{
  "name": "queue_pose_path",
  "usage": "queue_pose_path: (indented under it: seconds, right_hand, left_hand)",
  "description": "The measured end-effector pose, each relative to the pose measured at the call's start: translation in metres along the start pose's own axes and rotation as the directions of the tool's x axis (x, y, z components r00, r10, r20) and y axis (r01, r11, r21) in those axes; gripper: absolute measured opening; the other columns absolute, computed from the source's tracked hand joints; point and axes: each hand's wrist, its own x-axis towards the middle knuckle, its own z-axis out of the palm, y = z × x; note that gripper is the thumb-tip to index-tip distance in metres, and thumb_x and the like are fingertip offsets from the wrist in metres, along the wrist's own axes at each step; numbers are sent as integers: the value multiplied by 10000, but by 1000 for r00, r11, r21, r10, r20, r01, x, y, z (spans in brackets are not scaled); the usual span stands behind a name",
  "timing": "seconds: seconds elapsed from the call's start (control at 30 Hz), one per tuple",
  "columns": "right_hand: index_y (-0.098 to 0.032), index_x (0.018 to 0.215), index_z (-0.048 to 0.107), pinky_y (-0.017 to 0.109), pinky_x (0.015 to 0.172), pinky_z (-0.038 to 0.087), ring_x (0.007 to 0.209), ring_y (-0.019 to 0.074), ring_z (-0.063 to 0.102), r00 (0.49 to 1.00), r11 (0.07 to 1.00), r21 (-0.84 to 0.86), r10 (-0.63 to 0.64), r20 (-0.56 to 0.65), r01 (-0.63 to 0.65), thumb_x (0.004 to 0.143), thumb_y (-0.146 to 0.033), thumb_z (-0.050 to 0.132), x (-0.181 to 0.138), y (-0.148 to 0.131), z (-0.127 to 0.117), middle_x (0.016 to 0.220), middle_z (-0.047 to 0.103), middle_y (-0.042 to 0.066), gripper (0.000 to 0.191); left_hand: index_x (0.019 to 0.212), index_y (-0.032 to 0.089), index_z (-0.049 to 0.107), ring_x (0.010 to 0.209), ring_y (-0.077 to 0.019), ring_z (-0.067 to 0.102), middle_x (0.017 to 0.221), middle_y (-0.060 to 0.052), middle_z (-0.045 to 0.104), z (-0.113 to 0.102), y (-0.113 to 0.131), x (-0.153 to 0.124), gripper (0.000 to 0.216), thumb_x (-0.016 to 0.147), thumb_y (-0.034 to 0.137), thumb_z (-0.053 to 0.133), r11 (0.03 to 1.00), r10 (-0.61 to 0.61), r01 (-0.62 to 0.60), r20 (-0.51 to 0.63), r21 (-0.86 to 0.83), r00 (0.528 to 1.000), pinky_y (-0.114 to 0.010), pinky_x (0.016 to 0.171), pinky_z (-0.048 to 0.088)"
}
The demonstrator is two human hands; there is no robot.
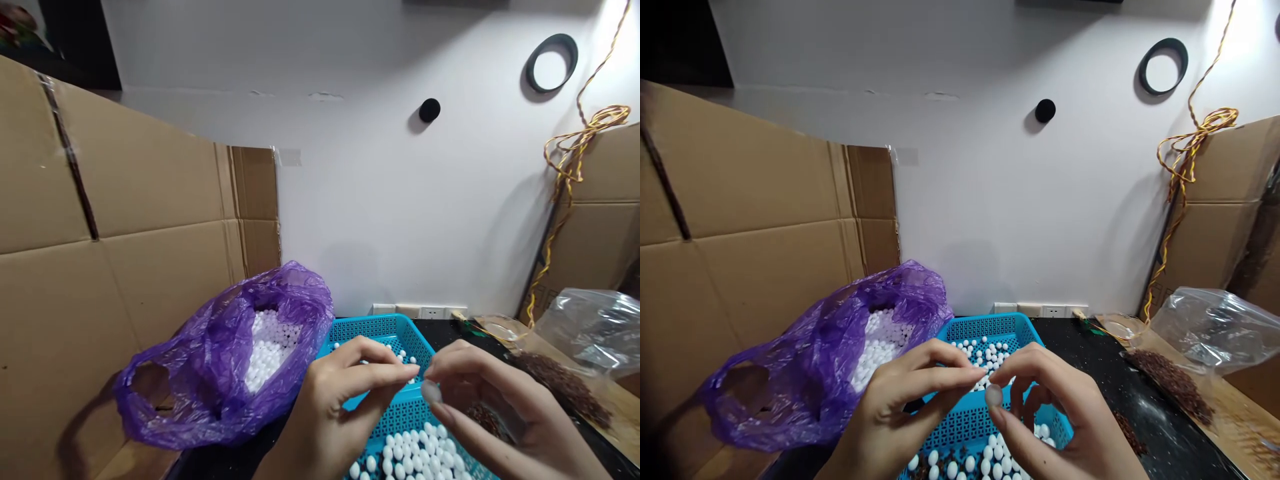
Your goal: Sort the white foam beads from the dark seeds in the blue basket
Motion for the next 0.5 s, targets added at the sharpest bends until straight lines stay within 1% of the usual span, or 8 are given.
queue_pose_path:
  seconds: [0.1,0.17,0.27,0.33,0.4,0.5]
  right_hand:
    - [-232,824,597,166,567,506,661,127,598,1000,1000,22,-16,12,16,825,-208,580,2,3,0,781,625,0,30]
    - [-231,840,595,166,606,526,720,134,619,999,999,33,-21,45,19,829,-182,581,3,4,0,811,630,2,51]
    - [-229,878,595,176,659,553,778,141,638,996,999,39,-18,90,14,835,-155,585,3,5,-1,854,631,5,87]
    - [-230,896,597,181,681,564,795,142,646,995,999,50,-15,102,10,840,-152,586,3,5,-2,870,629,5,97]
    - [-230,910,594,190,707,571,807,147,655,993,998,66,-14,120,6,843,-154,589,3,5,-3,878,630,6,102]
    - [-223,921,591,205,738,576,823,158,669,990,997,83,-1,138,-11,839,-154,601,4,5,-3,887,633,11,109]
  left_hand:
    - [958,166,709,757,-93,642,831,-41,652,2,3,0,265,795,0,582,997,41,-39,-27,61,999,-133,650,520]
    - [944,148,695,763,-92,643,836,-38,660,4,5,0,242,787,-1,587,994,51,-46,-51,99,997,-136,674,522]
    - [892,129,652,740,-82,637,789,-9,665,8,6,-2,200,745,-3,624,986,66,-46,-123,159,990,-138,702,515]
    - [860,127,616,709,-70,628,751,10,654,9,7,-3,198,719,-11,635,978,82,-48,-163,203,983,-132,693,510]
    - [850,128,588,713,-71,626,749,13,646,10,7,-5,212,710,-25,631,970,114,-72,-174,230,978,-140,694,515]
    - [844,123,558,753,-89,633,787,-8,648,9,7,-7,236,706,-57,619,959,187,-146,-151,244,971,-182,733,534]
